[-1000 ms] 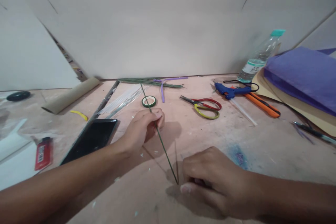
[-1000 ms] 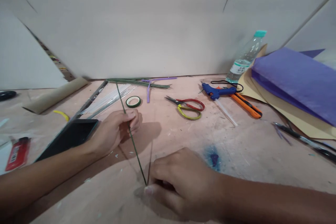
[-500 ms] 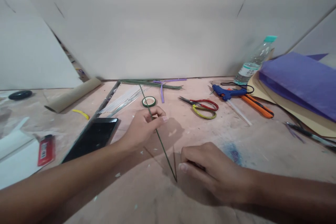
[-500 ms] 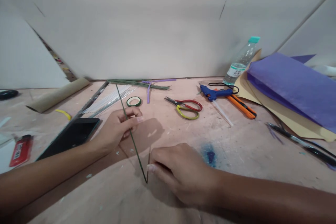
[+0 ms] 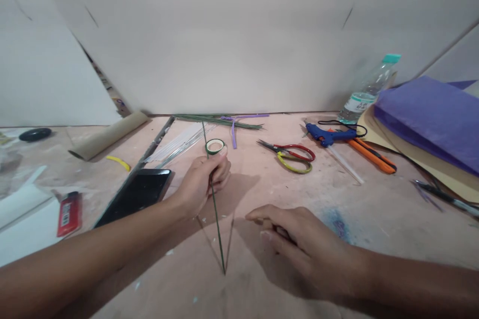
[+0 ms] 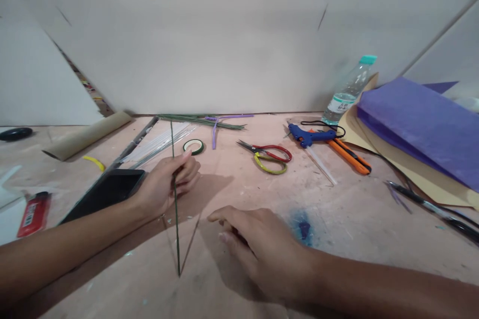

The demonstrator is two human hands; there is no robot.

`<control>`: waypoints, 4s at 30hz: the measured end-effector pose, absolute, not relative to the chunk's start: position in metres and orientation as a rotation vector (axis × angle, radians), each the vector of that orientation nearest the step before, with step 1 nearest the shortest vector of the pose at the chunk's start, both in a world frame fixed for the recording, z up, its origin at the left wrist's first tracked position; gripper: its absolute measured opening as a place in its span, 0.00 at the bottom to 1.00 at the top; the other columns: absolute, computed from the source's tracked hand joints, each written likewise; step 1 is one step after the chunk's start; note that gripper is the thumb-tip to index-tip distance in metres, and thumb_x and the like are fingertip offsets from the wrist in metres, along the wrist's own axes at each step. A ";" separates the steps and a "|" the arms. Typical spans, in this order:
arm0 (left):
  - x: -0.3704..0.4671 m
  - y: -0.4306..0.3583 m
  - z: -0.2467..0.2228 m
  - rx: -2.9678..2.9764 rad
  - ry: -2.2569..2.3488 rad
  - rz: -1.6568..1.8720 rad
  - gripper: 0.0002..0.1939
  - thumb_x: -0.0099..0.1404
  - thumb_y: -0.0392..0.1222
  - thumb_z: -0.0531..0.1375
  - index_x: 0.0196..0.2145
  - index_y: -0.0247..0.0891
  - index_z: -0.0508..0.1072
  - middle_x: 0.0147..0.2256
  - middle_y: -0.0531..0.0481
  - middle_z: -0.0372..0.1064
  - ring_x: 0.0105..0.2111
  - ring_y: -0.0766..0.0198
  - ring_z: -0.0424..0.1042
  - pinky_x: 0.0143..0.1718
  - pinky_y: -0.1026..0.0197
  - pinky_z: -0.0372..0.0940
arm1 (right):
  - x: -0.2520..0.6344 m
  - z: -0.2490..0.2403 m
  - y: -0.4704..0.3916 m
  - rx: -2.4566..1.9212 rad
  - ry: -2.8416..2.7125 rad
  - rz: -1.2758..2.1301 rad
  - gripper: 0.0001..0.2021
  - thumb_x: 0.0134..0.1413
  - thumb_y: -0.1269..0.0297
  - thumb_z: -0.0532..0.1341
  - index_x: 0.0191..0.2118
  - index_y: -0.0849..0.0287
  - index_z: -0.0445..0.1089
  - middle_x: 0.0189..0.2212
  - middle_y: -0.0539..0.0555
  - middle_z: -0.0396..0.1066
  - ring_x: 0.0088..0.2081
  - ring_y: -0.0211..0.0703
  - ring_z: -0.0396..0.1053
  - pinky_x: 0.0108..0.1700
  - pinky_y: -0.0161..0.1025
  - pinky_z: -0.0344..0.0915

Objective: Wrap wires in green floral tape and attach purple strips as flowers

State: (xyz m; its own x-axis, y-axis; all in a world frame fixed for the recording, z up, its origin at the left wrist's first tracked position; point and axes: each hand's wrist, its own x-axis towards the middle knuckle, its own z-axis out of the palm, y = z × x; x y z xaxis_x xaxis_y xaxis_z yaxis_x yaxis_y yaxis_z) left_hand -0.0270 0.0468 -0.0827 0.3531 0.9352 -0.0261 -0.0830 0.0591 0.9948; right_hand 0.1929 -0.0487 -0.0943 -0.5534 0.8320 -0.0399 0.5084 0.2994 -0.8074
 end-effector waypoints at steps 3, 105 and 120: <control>-0.025 0.044 -0.080 1.214 0.878 0.925 0.26 0.66 0.58 0.63 0.21 0.39 0.61 0.20 0.55 0.57 0.17 0.72 0.53 0.17 0.67 0.49 | 0.193 -0.094 -0.049 -1.200 -2.198 1.111 0.20 0.69 0.70 0.56 0.63 0.54 0.68 0.40 0.52 0.79 0.39 0.44 0.74 0.42 0.39 0.64; 0.000 0.017 -0.080 1.207 0.902 0.526 0.15 0.70 0.49 0.60 0.28 0.37 0.71 0.15 0.56 0.62 0.15 0.72 0.53 0.15 0.71 0.44 | 0.208 -0.101 0.008 -1.010 -1.785 1.253 0.12 0.73 0.55 0.59 0.39 0.56 0.70 0.29 0.48 0.72 0.29 0.38 0.69 0.31 0.36 0.64; -0.005 0.014 -0.081 1.082 0.864 0.512 0.17 0.74 0.50 0.58 0.31 0.37 0.74 0.14 0.56 0.64 0.12 0.72 0.53 0.14 0.73 0.48 | 0.211 -0.105 0.006 -1.008 -1.760 1.243 0.08 0.73 0.57 0.59 0.50 0.53 0.69 0.31 0.48 0.73 0.29 0.39 0.71 0.33 0.37 0.67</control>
